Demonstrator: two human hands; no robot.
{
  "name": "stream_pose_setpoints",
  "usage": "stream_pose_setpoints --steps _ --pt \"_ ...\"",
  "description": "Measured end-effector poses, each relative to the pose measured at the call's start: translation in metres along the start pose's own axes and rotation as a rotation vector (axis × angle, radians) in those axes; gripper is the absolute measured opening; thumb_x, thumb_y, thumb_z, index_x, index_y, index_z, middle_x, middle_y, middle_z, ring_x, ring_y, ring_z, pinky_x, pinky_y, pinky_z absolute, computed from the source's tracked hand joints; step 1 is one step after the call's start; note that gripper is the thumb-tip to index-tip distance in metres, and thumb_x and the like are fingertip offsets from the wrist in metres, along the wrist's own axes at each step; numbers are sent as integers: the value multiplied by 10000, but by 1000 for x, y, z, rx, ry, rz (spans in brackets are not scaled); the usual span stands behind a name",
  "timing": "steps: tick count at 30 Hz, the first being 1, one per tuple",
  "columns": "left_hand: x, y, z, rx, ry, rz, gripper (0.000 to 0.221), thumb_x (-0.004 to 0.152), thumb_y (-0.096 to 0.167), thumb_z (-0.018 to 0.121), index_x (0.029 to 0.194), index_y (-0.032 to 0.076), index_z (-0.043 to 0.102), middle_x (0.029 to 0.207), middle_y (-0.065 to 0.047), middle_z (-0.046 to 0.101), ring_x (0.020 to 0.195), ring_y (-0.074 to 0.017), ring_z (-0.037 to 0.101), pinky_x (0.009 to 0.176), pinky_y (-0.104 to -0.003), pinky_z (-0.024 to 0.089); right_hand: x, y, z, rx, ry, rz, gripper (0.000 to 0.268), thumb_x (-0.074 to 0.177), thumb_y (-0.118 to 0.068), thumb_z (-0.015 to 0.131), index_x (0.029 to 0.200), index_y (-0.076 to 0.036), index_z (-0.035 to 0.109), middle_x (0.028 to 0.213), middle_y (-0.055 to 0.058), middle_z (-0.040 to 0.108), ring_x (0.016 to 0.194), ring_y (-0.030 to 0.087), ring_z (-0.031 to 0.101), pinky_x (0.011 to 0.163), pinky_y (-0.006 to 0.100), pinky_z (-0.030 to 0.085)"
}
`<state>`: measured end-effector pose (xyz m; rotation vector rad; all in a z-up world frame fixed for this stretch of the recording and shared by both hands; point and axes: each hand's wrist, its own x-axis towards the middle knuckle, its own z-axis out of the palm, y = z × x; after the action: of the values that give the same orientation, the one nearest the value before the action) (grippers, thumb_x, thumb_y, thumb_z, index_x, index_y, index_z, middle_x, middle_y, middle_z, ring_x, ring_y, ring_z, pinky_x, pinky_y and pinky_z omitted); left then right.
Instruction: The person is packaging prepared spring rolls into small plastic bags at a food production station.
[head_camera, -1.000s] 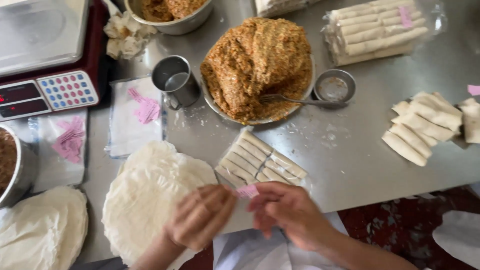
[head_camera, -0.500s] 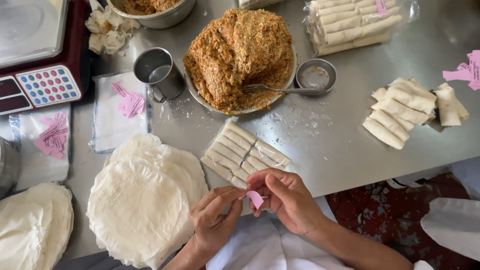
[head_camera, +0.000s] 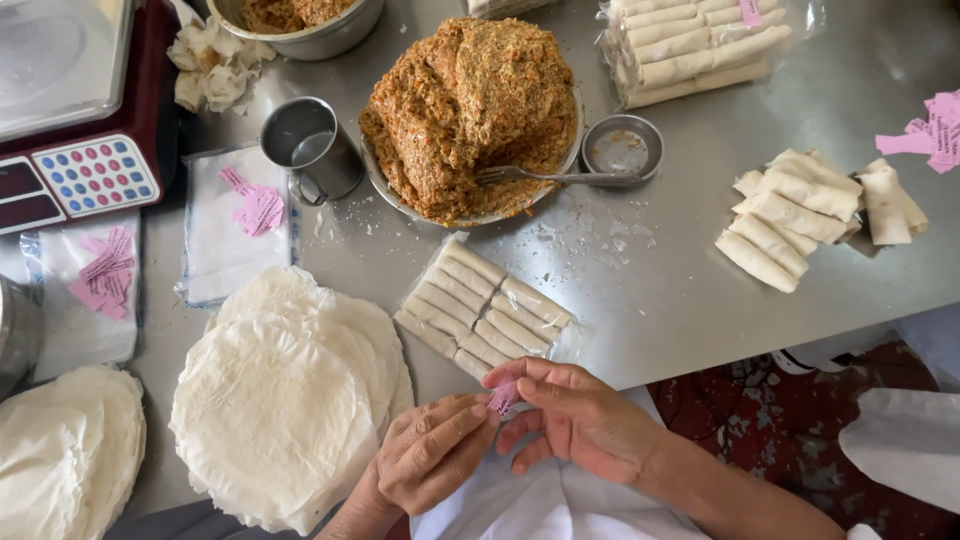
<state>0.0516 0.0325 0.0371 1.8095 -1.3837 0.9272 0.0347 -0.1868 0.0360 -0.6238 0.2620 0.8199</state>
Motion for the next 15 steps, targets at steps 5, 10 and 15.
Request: stream_pose_setpoints --steps 5,10,15 --pt "0 1 2 -3 17 27 85 902 -90 746 979 -68 717 1151 -210 652 914 -292 781 799 -359 749 -2 11 -1 17 -29 16 307 949 -221 682 1107 38 637 915 178 680 601 231 648 522 343 549" --pt "-21 12 15 -10 15 -108 89 913 -47 732 1001 -50 727 1168 -239 661 895 -307 793 774 -353 718 5 19 -8 -70 77 -251 72 931 -44 727 881 0 700 729 114 668 548 196 624 460 313 503" --pt "-19 39 42 -170 188 -700 362 892 247 763 1117 -27 689 965 -159 761 818 -219 769 747 -282 651 3 13 -8 -336 139 -531 75 894 -57 742 859 6 722 881 248 816 555 193 637 502 303 550"
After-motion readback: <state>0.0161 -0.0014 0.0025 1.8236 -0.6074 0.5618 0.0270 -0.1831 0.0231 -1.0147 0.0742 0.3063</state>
